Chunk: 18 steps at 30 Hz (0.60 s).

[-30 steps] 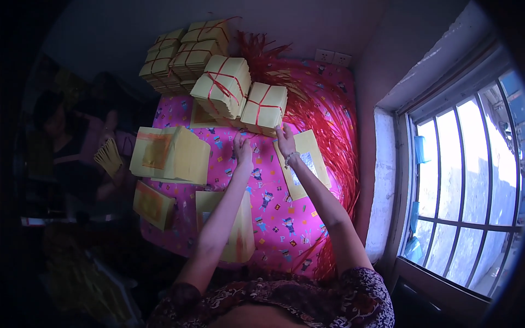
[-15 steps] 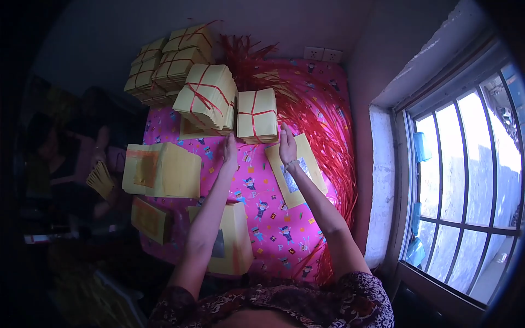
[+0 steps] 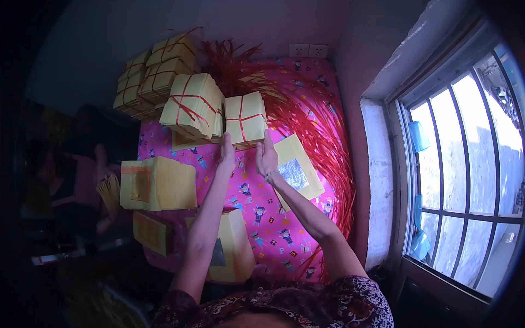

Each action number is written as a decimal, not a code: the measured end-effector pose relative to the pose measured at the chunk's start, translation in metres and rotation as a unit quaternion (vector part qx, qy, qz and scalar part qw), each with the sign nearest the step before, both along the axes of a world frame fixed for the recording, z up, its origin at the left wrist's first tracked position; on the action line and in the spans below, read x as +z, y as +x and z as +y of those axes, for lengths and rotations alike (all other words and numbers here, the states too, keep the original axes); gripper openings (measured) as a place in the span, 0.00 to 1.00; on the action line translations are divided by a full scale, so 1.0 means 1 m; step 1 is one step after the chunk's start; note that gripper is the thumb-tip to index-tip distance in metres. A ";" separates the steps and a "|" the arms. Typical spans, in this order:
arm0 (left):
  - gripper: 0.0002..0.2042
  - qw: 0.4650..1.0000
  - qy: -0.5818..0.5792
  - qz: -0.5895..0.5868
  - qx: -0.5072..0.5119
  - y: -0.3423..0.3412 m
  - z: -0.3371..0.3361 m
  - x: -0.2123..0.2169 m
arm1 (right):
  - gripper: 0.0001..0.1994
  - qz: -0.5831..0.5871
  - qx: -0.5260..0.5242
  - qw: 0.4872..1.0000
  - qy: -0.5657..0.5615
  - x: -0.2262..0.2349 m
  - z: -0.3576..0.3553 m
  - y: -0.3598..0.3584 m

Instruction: Bundling stacks of joss paper using red string.

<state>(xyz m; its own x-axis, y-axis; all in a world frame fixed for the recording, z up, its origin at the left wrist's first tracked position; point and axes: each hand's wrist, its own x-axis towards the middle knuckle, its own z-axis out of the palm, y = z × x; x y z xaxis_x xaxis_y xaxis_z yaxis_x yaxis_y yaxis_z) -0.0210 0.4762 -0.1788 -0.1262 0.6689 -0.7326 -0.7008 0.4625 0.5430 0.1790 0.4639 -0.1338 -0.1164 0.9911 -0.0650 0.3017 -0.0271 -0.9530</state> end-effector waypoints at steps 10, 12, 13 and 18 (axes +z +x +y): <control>0.38 0.991 0.024 0.134 -0.003 0.010 0.002 0.005 | 0.27 0.057 0.075 0.995 -0.013 -0.014 0.021 0.020; 0.37 0.999 -0.042 0.009 0.009 -0.007 -0.004 0.028 | 0.27 0.058 0.038 0.997 -0.028 -0.001 0.016 0.029; 0.37 0.999 -0.040 0.015 0.020 -0.012 -0.019 0.030 | 0.27 0.050 0.020 0.999 0.001 0.008 0.011 0.030; 0.24 0.963 0.122 0.241 -0.005 0.066 -0.109 0.127 | 0.17 0.126 -0.039 0.991 0.014 0.015 -0.044 0.108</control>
<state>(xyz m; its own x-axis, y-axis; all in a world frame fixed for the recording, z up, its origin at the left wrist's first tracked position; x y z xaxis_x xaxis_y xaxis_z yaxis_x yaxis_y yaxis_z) 0.0450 0.3673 -0.0522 -0.4043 0.8164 -0.4122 -0.3373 0.2859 0.8970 0.2866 0.4198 -0.1185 -0.0490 0.9987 -0.0164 0.0529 -0.0138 -0.9985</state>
